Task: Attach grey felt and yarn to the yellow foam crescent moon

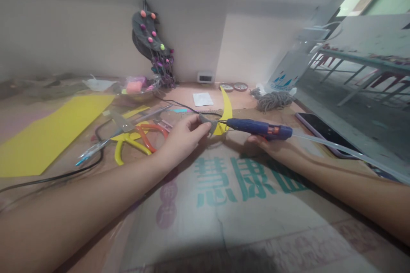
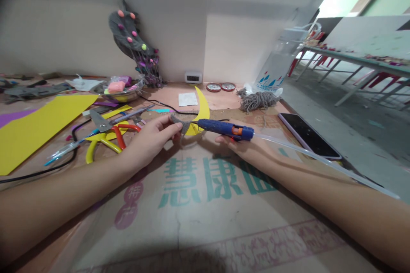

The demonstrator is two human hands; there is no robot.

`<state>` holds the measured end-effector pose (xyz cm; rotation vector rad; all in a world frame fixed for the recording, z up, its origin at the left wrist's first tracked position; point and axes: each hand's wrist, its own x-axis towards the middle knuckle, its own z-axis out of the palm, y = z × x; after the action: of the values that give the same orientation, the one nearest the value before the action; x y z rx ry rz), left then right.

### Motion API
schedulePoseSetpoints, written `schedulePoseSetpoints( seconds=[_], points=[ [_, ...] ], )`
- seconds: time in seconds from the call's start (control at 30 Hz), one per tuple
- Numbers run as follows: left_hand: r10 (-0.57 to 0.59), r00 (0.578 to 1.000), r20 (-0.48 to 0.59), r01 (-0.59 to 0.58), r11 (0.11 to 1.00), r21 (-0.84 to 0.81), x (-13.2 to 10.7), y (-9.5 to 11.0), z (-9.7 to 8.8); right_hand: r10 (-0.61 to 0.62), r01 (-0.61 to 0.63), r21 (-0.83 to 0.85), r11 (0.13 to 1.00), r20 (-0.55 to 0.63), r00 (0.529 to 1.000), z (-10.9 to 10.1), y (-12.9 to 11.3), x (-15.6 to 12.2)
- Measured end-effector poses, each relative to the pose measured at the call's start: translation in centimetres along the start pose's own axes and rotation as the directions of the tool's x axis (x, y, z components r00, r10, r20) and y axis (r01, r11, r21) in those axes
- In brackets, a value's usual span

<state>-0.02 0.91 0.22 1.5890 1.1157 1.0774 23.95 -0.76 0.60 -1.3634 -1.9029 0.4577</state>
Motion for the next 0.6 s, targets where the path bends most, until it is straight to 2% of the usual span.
schedulePoseSetpoints(
  seconds=[0.27,0.4,0.5,0.6],
  points=[
    [0.023,1.000,0.015,-0.024,0.999,0.042,-0.1,-0.2,-0.1,0.039,-0.036,-0.066,0.997,0.041,0.998,-0.2,0.6,0.0],
    [-0.002,1.000,0.008,0.003,0.999,-0.052,-0.1,-0.4,0.0,0.041,-0.037,-0.081,0.996,0.059,0.997,-0.7,0.5,0.0],
    [-0.009,1.000,-0.007,0.009,0.996,-0.093,0.1,-0.6,0.0,-0.007,0.006,0.016,1.000,0.063,0.998,-1.1,0.4,0.4],
    [-0.022,1.000,-0.010,0.021,0.990,-0.140,0.3,-1.0,0.0,-0.009,-0.001,0.234,0.972,0.042,0.999,-1.2,0.7,1.1]
  ],
)
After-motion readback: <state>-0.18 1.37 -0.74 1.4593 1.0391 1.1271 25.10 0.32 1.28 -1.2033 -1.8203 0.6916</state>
